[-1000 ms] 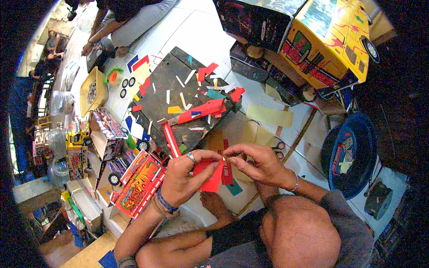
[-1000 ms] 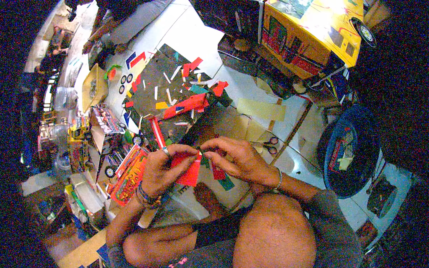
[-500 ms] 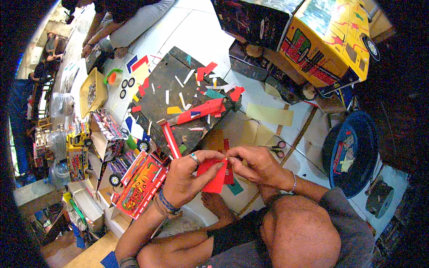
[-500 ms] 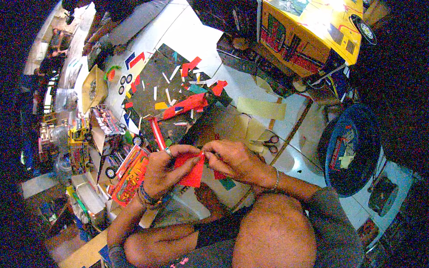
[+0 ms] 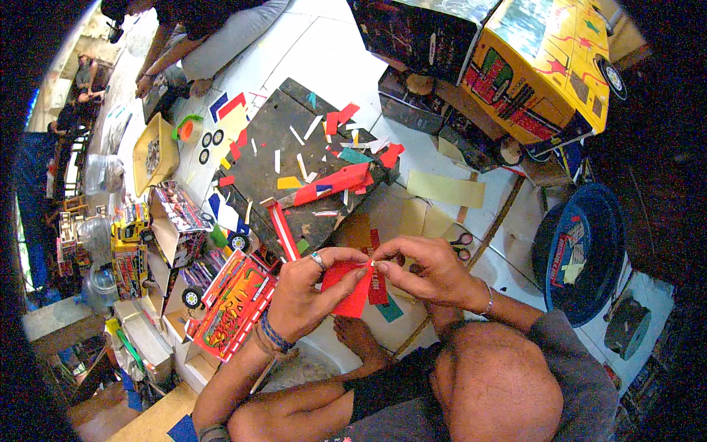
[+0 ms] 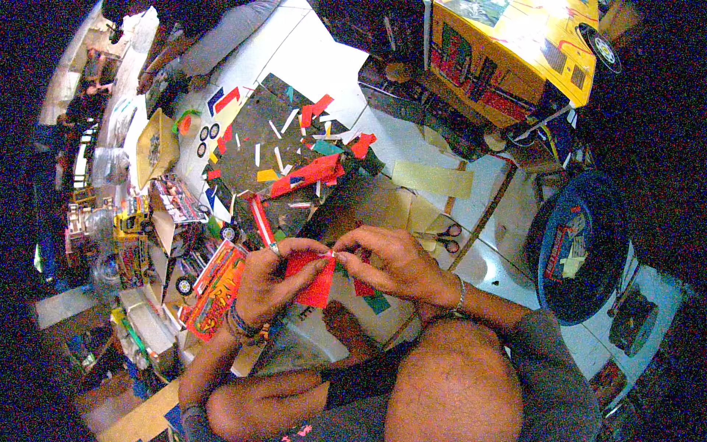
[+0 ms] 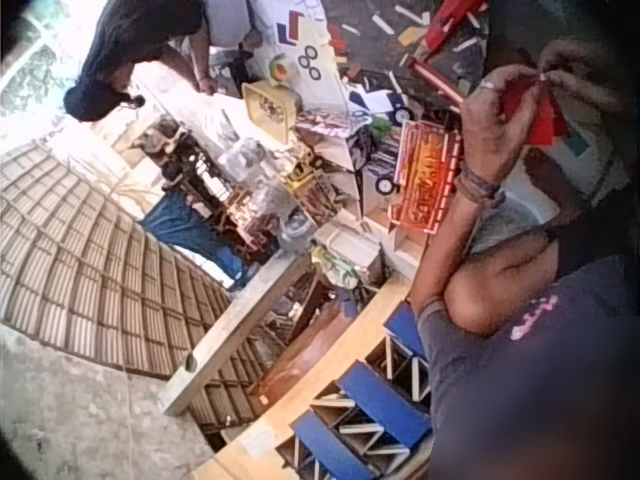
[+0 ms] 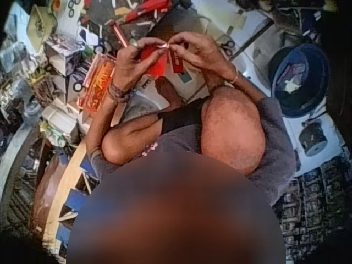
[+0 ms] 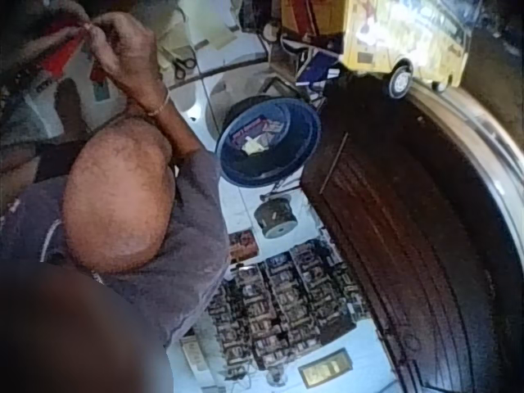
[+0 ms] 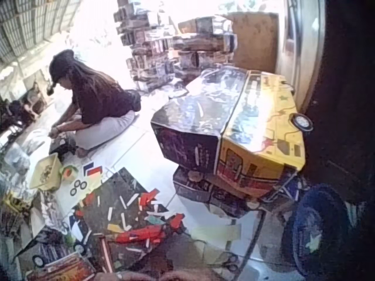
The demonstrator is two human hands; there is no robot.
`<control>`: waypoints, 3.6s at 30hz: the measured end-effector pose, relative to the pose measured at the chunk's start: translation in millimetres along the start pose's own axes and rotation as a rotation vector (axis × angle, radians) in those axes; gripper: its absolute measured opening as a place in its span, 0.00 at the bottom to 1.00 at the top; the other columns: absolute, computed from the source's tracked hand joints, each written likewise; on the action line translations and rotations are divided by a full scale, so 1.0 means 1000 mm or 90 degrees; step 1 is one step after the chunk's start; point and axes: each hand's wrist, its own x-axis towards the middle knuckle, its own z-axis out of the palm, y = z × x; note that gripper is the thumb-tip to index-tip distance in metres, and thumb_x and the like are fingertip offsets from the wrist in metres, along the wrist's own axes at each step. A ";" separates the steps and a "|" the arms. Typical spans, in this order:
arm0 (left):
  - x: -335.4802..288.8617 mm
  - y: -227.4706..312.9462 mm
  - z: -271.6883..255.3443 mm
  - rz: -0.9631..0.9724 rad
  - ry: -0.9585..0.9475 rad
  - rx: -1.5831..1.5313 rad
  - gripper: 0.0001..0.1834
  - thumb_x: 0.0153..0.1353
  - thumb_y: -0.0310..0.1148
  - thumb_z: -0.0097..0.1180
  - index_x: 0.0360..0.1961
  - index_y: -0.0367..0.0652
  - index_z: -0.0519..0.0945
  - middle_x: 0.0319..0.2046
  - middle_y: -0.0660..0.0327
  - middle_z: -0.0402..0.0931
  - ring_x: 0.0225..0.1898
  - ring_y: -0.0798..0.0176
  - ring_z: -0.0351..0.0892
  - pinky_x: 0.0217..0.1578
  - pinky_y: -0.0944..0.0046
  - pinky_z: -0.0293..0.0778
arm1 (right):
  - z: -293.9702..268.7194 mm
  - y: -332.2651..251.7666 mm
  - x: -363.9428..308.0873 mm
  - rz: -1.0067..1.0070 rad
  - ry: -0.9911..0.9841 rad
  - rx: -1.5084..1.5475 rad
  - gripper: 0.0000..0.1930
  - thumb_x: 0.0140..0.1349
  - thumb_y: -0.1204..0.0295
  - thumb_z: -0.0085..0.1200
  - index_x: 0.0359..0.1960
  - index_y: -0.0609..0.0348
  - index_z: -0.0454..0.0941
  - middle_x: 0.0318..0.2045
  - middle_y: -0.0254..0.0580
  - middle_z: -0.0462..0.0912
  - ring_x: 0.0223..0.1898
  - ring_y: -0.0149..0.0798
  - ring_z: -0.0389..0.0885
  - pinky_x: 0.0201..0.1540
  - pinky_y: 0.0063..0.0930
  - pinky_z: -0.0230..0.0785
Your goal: The person assembles a small red paper frame by folding and taping pieces together. They then cut a red printed label and a white paper strip with scissors, folding and arranging the pieces on a cluttered work surface.
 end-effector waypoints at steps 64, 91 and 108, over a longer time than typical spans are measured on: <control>0.010 -0.062 -0.075 -0.284 0.338 -0.381 0.26 0.74 0.51 0.43 0.65 0.48 0.64 0.35 0.57 0.84 0.29 0.66 0.83 0.28 0.67 0.79 | -0.020 0.006 0.034 0.290 0.081 0.184 0.14 0.69 0.57 0.56 0.41 0.54 0.80 0.31 0.26 0.79 0.35 0.21 0.73 0.42 0.22 0.70; -0.019 0.017 -0.089 -0.141 0.245 -0.432 0.28 0.63 0.21 0.60 0.62 0.40 0.64 0.47 0.47 0.82 0.46 0.53 0.85 0.45 0.58 0.84 | -0.006 -0.019 0.036 0.173 0.046 0.299 0.10 0.72 0.64 0.54 0.42 0.58 0.78 0.35 0.27 0.80 0.39 0.21 0.75 0.44 0.21 0.70; -0.001 0.010 -0.024 -0.129 0.169 -0.481 0.21 0.75 0.43 0.47 0.59 0.39 0.76 0.51 0.59 0.79 0.49 0.66 0.81 0.52 0.63 0.79 | 0.003 -0.034 0.023 0.195 0.028 0.193 0.11 0.68 0.65 0.58 0.36 0.61 0.80 0.29 0.30 0.81 0.33 0.24 0.77 0.37 0.23 0.71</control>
